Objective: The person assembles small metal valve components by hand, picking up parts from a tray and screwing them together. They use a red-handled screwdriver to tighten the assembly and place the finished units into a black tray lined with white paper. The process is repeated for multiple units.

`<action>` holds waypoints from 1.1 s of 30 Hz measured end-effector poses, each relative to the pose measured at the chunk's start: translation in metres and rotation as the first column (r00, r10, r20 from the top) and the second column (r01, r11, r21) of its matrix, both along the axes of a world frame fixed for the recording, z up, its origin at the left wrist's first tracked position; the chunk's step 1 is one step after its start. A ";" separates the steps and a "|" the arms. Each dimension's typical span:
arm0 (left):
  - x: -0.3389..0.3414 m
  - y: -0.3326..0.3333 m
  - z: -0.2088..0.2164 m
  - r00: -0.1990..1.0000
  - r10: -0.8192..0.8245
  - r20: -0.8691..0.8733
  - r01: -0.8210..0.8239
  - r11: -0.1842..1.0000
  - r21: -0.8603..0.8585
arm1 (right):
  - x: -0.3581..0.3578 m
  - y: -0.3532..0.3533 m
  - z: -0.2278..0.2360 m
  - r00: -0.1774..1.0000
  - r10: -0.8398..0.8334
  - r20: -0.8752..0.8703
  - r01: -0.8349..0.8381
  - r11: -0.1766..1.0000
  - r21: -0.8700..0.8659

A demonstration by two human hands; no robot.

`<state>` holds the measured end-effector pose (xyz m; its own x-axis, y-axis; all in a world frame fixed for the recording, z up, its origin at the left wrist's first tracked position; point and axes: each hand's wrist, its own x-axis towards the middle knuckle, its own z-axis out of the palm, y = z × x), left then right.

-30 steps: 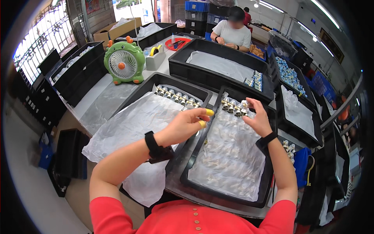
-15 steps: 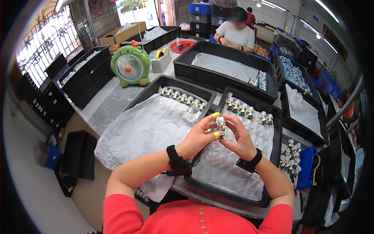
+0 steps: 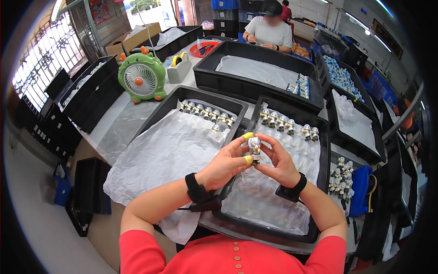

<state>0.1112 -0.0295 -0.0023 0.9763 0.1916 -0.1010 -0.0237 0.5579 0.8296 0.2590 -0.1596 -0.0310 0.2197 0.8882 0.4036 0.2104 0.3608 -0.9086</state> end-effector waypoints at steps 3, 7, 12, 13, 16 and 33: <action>-0.002 -0.001 0.001 1.000 -0.019 0.007 0.019 1.000 -0.021 | 0.001 -0.001 -0.003 0.994 0.047 -0.103 -0.047 0.999 -0.004; -0.005 -0.007 0.002 1.000 0.003 0.020 -0.002 0.999 -0.053 | 0.000 -0.003 -0.001 0.985 0.064 -0.161 -0.067 0.998 -0.014; -0.013 -0.018 0.008 0.997 0.073 -0.016 -0.074 0.993 -0.089 | -0.004 -0.006 0.005 0.997 -0.037 0.074 0.035 0.999 0.018; -0.015 -0.021 0.009 0.995 0.091 -0.026 -0.094 0.991 -0.099 | -0.006 -0.007 0.007 0.991 -0.057 0.117 0.053 0.998 0.035; -0.020 -0.030 0.016 0.992 0.119 -0.030 -0.122 0.984 -0.127 | -0.008 -0.010 0.011 0.974 -0.112 0.196 0.097 0.992 0.087; 0.005 -0.017 0.005 0.998 0.001 0.065 -0.002 1.000 0.015 | 0.010 -0.007 0.002 0.980 0.023 -0.197 0.002 0.992 0.126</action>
